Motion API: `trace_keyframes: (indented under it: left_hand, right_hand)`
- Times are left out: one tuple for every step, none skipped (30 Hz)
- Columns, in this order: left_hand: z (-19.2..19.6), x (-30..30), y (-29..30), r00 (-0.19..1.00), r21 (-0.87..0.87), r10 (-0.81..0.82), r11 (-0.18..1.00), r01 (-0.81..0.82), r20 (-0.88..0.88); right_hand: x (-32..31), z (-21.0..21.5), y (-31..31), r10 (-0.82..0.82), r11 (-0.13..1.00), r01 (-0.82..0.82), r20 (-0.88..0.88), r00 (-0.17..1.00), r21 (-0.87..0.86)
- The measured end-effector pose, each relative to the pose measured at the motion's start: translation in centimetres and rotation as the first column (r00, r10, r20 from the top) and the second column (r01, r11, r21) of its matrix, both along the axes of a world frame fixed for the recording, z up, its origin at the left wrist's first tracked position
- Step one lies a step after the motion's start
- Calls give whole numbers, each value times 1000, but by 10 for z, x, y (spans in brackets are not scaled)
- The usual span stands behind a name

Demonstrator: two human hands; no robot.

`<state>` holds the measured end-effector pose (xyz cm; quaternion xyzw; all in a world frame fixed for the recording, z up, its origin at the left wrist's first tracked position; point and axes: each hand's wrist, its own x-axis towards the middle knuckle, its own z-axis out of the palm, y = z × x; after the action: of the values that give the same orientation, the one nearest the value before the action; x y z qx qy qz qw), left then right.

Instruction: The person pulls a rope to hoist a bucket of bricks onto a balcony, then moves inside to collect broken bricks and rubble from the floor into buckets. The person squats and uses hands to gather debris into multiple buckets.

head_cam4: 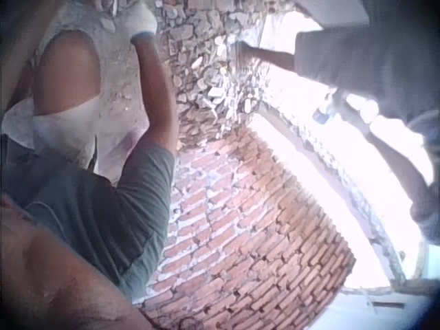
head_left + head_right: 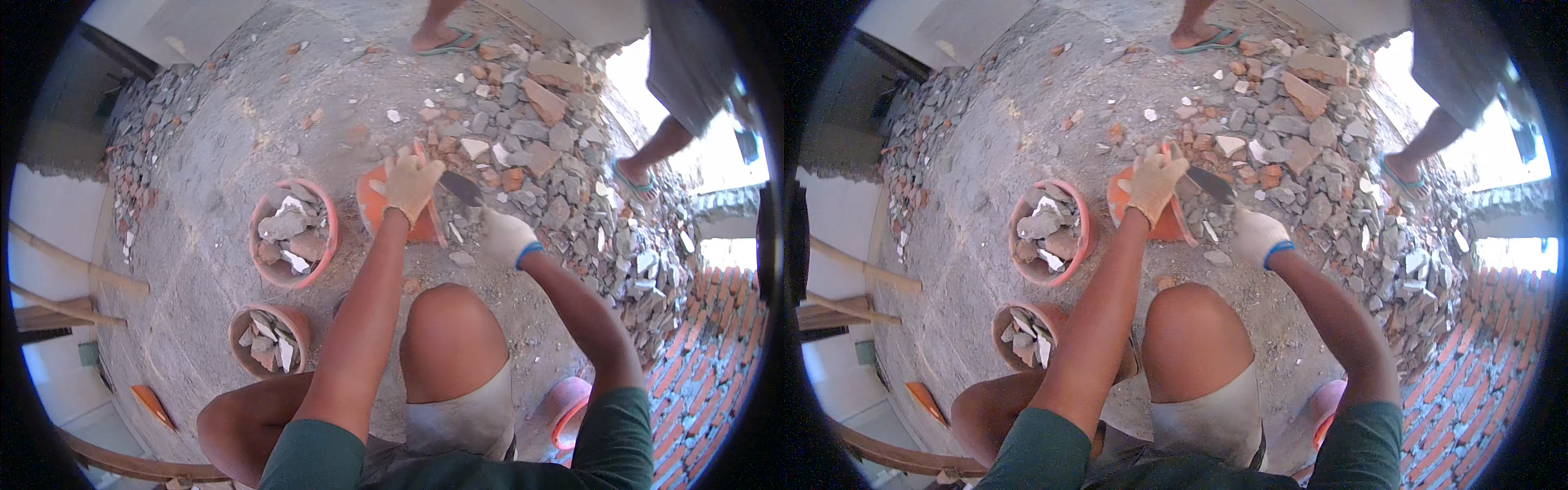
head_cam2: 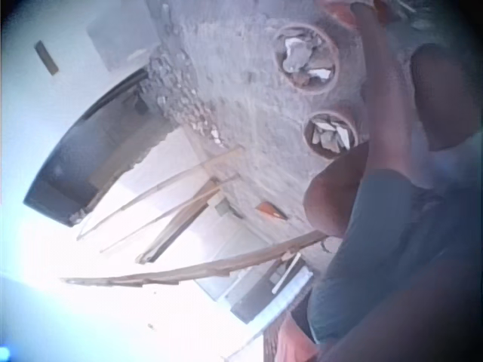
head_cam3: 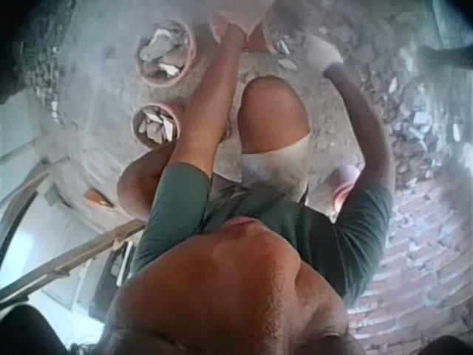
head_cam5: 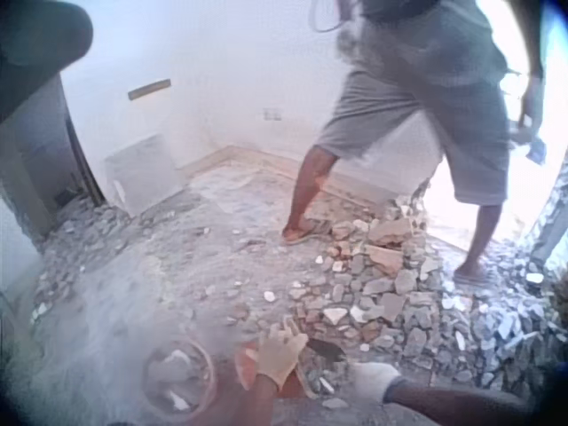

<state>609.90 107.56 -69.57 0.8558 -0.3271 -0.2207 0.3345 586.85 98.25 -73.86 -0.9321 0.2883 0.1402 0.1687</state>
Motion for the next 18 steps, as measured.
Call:
trace_keyframes:
  left_hand:
    - [2,-3,0,1000,7,-5,1000,5,4]
    - [1,-2,6,1000,26,-13,1000,13,7]
    - [0,5,13,1000,33,2,999,-2,-1]
    - [0,5,9,1000,29,-5,1000,5,-23]
    - [-1,-4,0,998,12,-26,1000,27,-59]
    - [-3,-12,-6,997,6,-42,999,43,-70]
    - [-5,-17,-11,996,4,-51,999,52,-71]
    - [-7,-12,-8,997,11,-45,999,46,-59]
    - [-18,-3,-6,995,-25,-104,994,103,-15]
    - [-36,33,15,991,-42,-120,992,123,65]
    - [-36,34,16,991,-45,-122,991,125,58]
    - [-34,31,11,990,-58,-133,989,136,46]
    - [-21,10,11,995,-18,-97,995,97,-27]
    - [-3,3,17,997,25,-39,999,41,-72]
    - [3,4,17,996,9,-68,998,68,-62]
    - [2,8,23,994,1,-94,996,94,-56]
    - [0,9,30,991,0,-121,993,122,-56]
    - [3,11,36,981,-16,-179,984,178,-81]
  right_hand:
    - [-5,-6,-2,5,1000,-5,17,1000,-12]
    - [6,14,-3,-96,995,97,66,993,-11]
    - [23,17,-17,-163,985,169,137,977,-34]
    - [31,24,-34,-242,964,259,204,949,-59]
    - [28,16,-67,-286,934,332,286,915,-129]
    - [34,18,-96,-283,952,293,104,953,-90]
    - [39,19,-112,-258,966,257,-72,963,-32]
    - [50,19,-101,-204,979,200,-101,974,-47]
    - [62,18,-87,-152,987,145,-134,979,-65]
    - [94,20,-64,-58,997,50,-132,990,-66]
    - [86,4,-52,7,985,-18,-64,998,-169]
    - [66,-17,-52,-80,994,79,-11,997,-79]
    - [32,-12,-42,-102,994,99,-47,994,-51]
    - [10,3,-25,-102,995,101,-56,993,-24]
    - [-17,9,-18,-78,997,79,53,996,-12]
    - [-39,24,-9,-87,996,84,80,993,38]
    - [-57,37,4,-153,986,150,45,987,68]
    - [-75,48,17,-219,972,217,10,976,92]
